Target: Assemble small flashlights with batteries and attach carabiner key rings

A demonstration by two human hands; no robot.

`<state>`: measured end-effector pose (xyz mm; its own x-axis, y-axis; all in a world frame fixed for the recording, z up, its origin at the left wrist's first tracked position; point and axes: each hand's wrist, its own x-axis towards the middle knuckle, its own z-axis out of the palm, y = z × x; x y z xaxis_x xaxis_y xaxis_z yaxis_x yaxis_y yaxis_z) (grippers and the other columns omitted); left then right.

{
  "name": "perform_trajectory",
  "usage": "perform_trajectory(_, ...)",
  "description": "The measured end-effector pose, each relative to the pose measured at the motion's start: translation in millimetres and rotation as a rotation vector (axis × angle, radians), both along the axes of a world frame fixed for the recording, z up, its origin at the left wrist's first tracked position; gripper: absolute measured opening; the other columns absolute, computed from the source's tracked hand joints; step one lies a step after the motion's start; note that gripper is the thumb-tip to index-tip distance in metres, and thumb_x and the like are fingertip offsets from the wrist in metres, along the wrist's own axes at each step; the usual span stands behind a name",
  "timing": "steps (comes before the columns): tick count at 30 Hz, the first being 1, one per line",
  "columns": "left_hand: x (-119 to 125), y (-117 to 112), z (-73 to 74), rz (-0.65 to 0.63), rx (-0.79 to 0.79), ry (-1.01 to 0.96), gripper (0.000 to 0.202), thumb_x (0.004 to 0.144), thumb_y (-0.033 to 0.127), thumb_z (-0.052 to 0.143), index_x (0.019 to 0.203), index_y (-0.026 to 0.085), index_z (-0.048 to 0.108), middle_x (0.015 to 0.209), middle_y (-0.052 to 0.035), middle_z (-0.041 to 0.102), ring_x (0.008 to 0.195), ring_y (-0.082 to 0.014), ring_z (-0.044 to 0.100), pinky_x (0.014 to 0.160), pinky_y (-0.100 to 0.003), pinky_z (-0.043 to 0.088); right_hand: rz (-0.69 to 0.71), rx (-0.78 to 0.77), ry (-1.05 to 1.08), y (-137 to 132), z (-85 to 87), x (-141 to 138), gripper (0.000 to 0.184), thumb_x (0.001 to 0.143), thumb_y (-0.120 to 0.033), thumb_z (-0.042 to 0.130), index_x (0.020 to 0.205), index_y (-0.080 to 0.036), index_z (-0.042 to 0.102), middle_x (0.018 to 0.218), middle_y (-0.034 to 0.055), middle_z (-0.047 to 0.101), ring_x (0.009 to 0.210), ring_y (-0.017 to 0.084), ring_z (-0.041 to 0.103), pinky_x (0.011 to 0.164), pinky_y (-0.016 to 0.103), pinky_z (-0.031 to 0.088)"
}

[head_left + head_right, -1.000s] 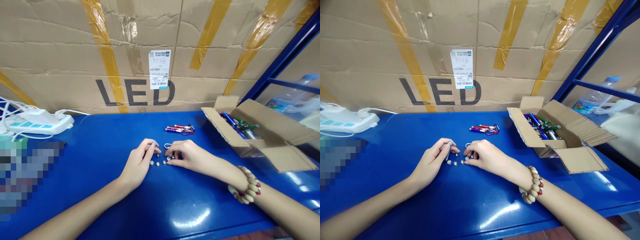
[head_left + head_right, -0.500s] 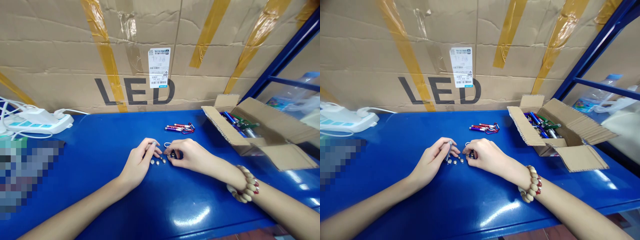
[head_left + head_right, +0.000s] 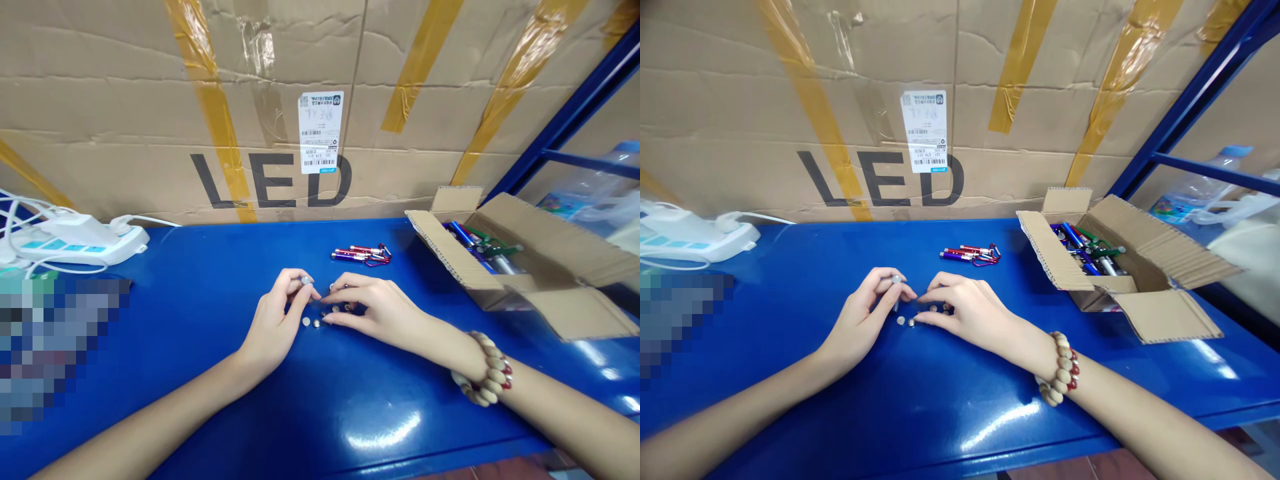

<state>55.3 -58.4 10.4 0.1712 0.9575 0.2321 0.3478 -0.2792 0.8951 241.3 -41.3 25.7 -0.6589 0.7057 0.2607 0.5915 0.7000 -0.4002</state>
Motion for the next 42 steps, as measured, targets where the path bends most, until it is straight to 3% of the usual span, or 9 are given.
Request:
perform_trajectory(4, 0.5, -0.6, 1.2, 0.017, -0.011, -0.015, 0.008, 0.088, 0.028, 0.043, 0.091, 0.021, 0.043, 0.079, 0.0013, 0.064, 0.080, -0.0139, 0.062, 0.072, -0.026, 0.046, 0.036, 0.050, -0.024, -5.1, -3.4, -5.2, 0.028, 0.081, -0.040, 0.056, 0.103, -0.025, 0.065, 0.102, 0.0026, 0.058, 0.087, 0.013, 0.056, 0.073, 0.023, 0.045)
perform_trajectory(11, 0.8, 0.5, -0.3, 0.048, 0.014, 0.000, 0.008, 0.084, 0.027, 0.048, 0.089, 0.021, 0.044, 0.078, 0.0020, 0.061, 0.077, -0.0136, 0.061, 0.070, -0.025, 0.046, 0.121, 0.139, -0.077, -7.8, -10.6, -7.5, 0.024, 0.087, -0.034, 0.048, 0.095, -0.025, 0.068, 0.104, 0.0045, 0.057, 0.093, 0.016, 0.052, 0.076, 0.028, 0.045)
perform_trajectory(21, 0.0, 0.3, -0.6, 0.062, 0.032, 0.016, 0.008, 0.082, 0.026, 0.050, 0.087, 0.021, 0.048, 0.076, 0.0029, 0.057, 0.067, -0.0109, 0.057, 0.061, -0.021, 0.045, 0.075, 0.033, 0.011, -6.3, -7.2, -8.9, 0.009, 0.077, -0.023, 0.061, 0.083, -0.021, 0.067, 0.098, 0.0025, 0.058, 0.086, 0.014, 0.053, 0.073, 0.025, 0.046)
perform_trajectory(24, -0.6, 1.0, -0.9, 0.067, 0.063, 0.048, 0.010, 0.085, 0.028, 0.046, 0.091, 0.021, 0.049, 0.074, 0.0030, 0.056, 0.067, -0.0112, 0.056, 0.063, -0.021, 0.045, 0.102, 0.094, 0.002, -5.3, -6.9, -7.8, 0.011, 0.080, -0.026, 0.058, 0.083, -0.020, 0.067, 0.097, 0.0027, 0.061, 0.084, 0.014, 0.054, 0.072, 0.026, 0.046)
perform_trajectory(27, -1.3, 1.9, -2.0, 0.078, 0.105, 0.100, 0.011, 0.086, 0.027, 0.044, 0.092, 0.021, 0.051, 0.079, 0.0018, 0.058, 0.071, -0.0114, 0.056, 0.066, -0.021, 0.044, 0.013, 0.225, 0.181, -5.7, -5.5, -7.1, 0.011, 0.080, -0.024, 0.058, 0.083, -0.019, 0.067, 0.091, 0.0026, 0.063, 0.080, 0.013, 0.056, 0.071, 0.026, 0.047)
perform_trajectory(31, -0.9, 0.7, -3.2, 0.016, 0.123, 0.137, 0.012, 0.087, 0.027, 0.043, 0.092, 0.021, 0.052, 0.086, 0.0001, 0.061, 0.076, -0.0130, 0.057, 0.068, -0.022, 0.045, -0.132, 0.411, 0.452, -6.8, -2.5, -7.0, 0.010, 0.080, -0.020, 0.060, 0.085, -0.017, 0.068, 0.088, 0.0040, 0.064, 0.082, 0.013, 0.059, 0.077, 0.027, 0.048)
perform_trajectory(37, 1.2, -1.9, -0.5, -0.089, 0.147, 0.176, 0.013, 0.085, 0.024, 0.041, 0.089, 0.020, 0.053, 0.072, 0.0010, 0.060, 0.064, -0.0129, 0.056, 0.063, -0.023, 0.043, -0.049, 0.474, 0.359, -9.4, -4.8, -7.5, 0.015, 0.081, -0.018, 0.058, 0.091, -0.018, 0.069, 0.092, 0.0045, 0.065, 0.074, 0.011, 0.057, 0.065, 0.023, 0.049)
perform_trajectory(42, 1.5, -2.1, 1.6, -0.117, 0.110, 0.142, 0.012, 0.085, 0.023, 0.038, 0.086, 0.020, 0.050, 0.065, 0.0029, 0.057, 0.059, -0.0113, 0.055, 0.059, -0.020, 0.043, 0.008, 0.406, 0.326, -11.7, -8.4, -6.6, 0.021, 0.083, -0.017, 0.054, 0.101, -0.018, 0.066, 0.103, 0.0062, 0.062, 0.077, 0.010, 0.057, 0.065, 0.021, 0.049)
